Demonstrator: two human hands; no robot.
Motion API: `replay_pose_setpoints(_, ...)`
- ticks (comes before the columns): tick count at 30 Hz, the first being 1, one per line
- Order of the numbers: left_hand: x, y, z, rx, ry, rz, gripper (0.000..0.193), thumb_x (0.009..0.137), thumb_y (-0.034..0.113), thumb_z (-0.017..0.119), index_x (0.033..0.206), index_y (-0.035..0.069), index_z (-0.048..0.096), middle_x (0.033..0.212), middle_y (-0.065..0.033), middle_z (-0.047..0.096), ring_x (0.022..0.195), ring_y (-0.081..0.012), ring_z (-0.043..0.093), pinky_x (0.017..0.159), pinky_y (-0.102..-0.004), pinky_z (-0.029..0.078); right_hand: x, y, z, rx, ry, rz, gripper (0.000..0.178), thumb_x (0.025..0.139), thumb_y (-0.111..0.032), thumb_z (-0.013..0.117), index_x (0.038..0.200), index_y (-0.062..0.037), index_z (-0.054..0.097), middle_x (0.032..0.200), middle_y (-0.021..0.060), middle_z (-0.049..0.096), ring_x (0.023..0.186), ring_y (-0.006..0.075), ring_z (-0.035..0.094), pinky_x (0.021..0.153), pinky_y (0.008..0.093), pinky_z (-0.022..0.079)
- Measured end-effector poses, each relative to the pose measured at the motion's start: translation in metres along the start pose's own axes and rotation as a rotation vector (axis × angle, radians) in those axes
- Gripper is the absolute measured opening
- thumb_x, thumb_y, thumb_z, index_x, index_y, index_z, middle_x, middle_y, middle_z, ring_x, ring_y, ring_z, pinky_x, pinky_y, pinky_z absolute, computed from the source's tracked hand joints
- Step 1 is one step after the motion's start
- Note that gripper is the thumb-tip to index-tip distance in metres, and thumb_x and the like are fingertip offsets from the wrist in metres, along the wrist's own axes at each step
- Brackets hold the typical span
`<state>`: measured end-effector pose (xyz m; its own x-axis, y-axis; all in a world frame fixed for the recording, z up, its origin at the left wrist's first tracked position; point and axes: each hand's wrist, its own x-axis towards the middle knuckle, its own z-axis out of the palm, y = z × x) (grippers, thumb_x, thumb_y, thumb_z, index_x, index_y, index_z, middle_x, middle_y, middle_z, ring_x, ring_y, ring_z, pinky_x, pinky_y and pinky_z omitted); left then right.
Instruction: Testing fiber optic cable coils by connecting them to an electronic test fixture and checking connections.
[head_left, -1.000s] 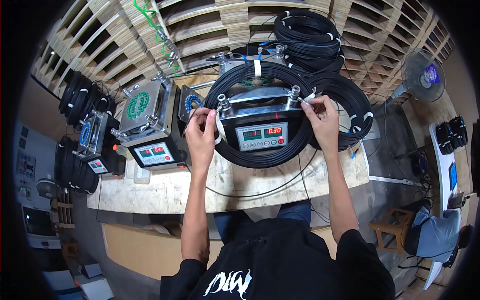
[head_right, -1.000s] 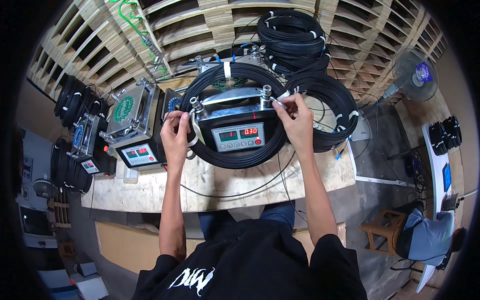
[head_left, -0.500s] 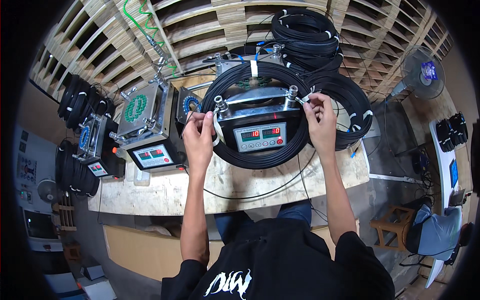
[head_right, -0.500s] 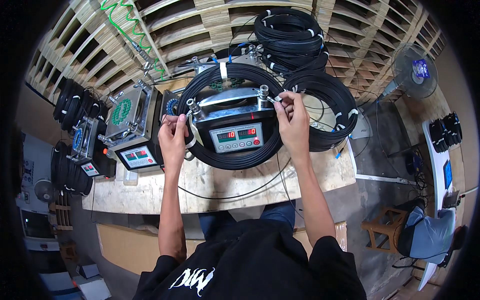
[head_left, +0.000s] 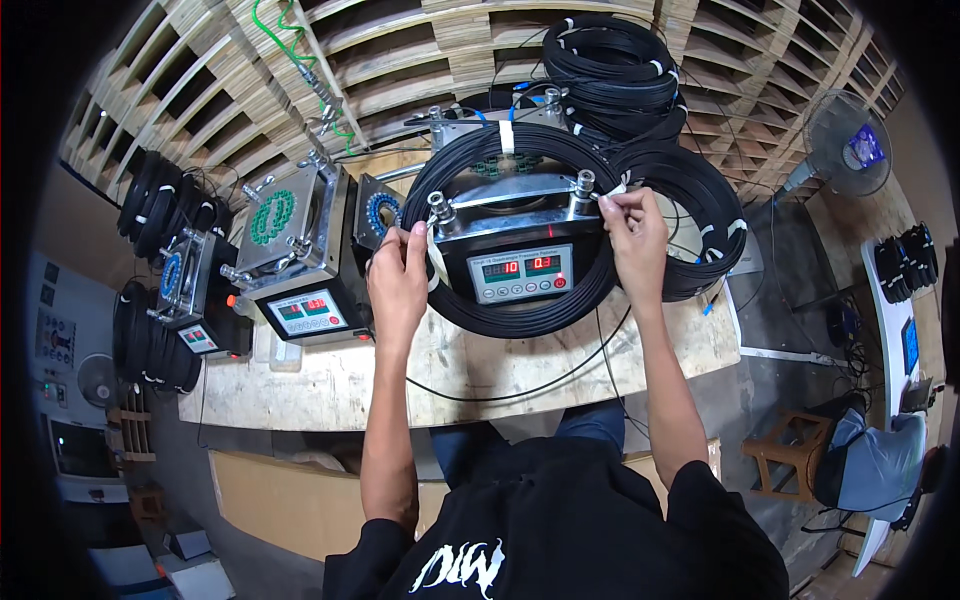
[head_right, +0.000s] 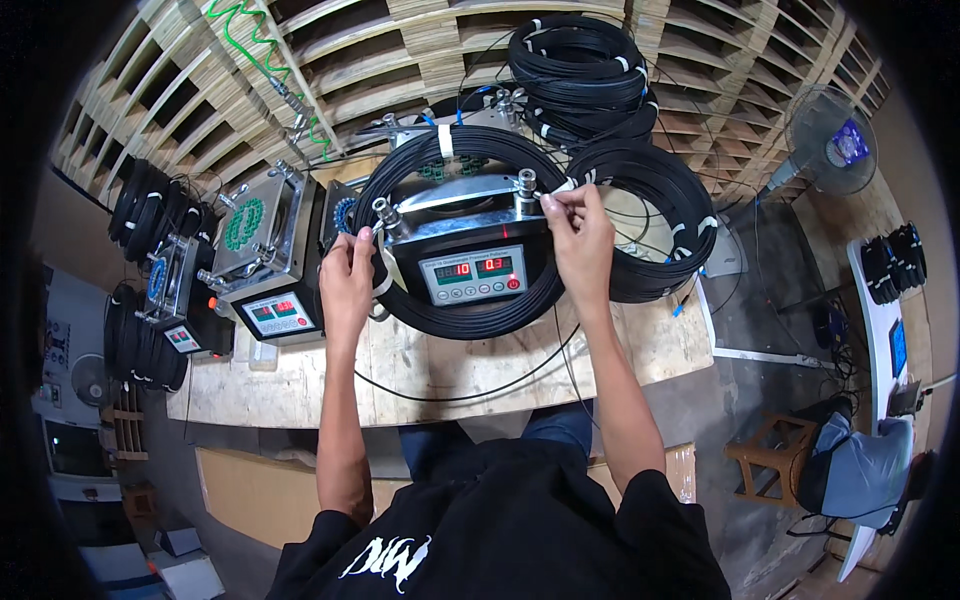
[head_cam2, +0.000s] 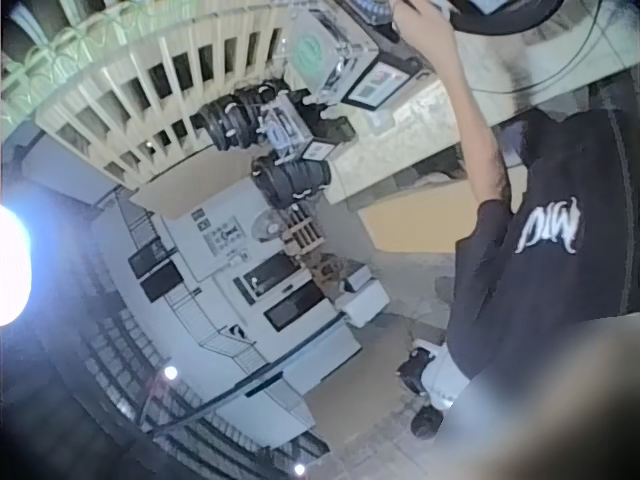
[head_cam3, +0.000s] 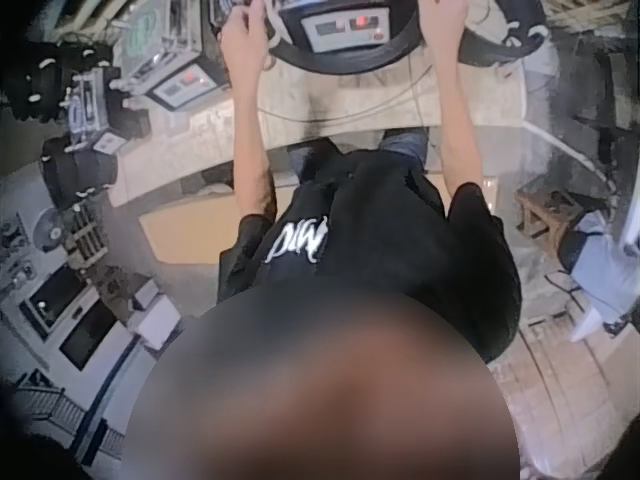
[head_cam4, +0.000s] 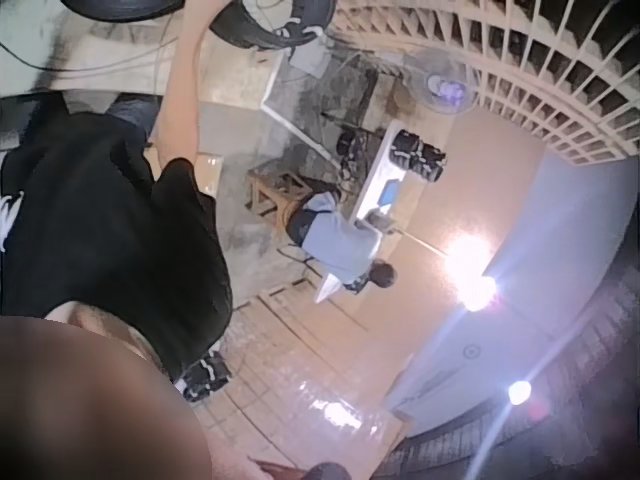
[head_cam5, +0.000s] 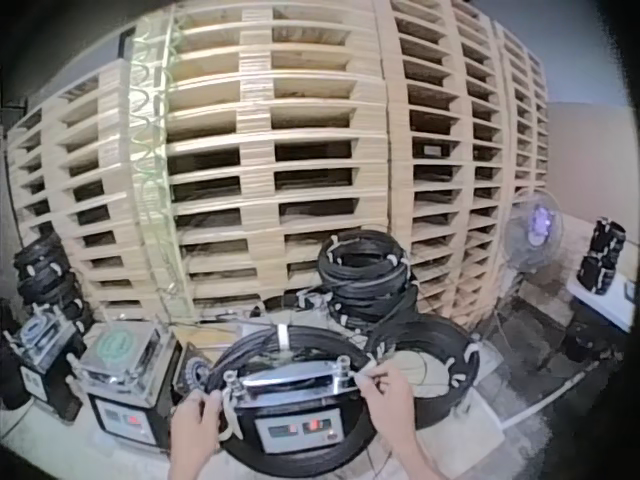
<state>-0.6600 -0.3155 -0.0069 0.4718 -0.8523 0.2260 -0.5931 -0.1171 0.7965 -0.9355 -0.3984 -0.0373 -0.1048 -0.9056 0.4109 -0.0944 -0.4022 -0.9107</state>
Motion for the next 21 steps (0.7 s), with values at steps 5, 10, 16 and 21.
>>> replay_pose_setpoints(5, 0.007, -0.009, -0.01, -0.098, -0.097, 0.038, 0.04, 0.102, 0.032, 0.06, 0.084, -0.004, 0.06, 0.063, -0.0166, 0.059, 0.055, -0.028, 0.056, 0.058, -0.0386, 0.045, 0.006, -0.013, -0.003, 0.123, -0.043, 0.08, 0.018, 0.097, -0.012, 0.069, 0.088, -0.002, 0.057, 0.073, 0.001, 0.059, 0.06, 0.004, 0.05, 0.052, 0.0202, 0.038)
replay_pose_setpoints(10, 0.005, -0.01, -0.003, 0.016, 0.027, 0.329, 0.034, 0.103, 0.028, 0.059, 0.091, -0.004, 0.062, 0.065, -0.0173, 0.06, 0.056, -0.028, 0.059, 0.058, -0.0405, 0.046, 0.009, -0.019, -0.006, 0.291, -0.067, 0.296, 0.019, 0.096, -0.014, 0.07, 0.087, -0.0078, 0.055, 0.067, -0.0019, 0.055, 0.049, -0.0005, 0.038, 0.042, 0.0182, 0.024)
replay_pose_setpoints(16, -0.005, -0.013, 0.002, -0.075, 0.03, 0.169, 0.035, 0.105, 0.031, 0.055, 0.101, -0.004, 0.061, 0.075, -0.0186, 0.063, 0.066, -0.0305, 0.062, 0.065, -0.0402, 0.048, 0.005, -0.026, -0.009, 0.096, -0.121, 0.232, 0.018, 0.096, -0.017, 0.071, 0.096, -0.0031, 0.059, 0.071, -0.0014, 0.058, 0.059, 0.0011, 0.048, 0.049, 0.0187, 0.034)
replay_pose_setpoints(21, -0.006, -0.016, 0.003, -0.094, -0.033, 0.07, 0.035, 0.106, 0.031, 0.054, 0.1, -0.003, 0.059, 0.075, -0.0104, 0.057, 0.067, -0.0207, 0.054, 0.064, -0.0345, 0.045, 0.006, -0.011, -0.011, 0.17, -0.112, 0.139, 0.013, 0.097, -0.015, 0.069, 0.097, -0.004, 0.061, 0.07, -0.001, 0.057, 0.054, 0.0016, 0.046, 0.044, 0.0176, 0.031)
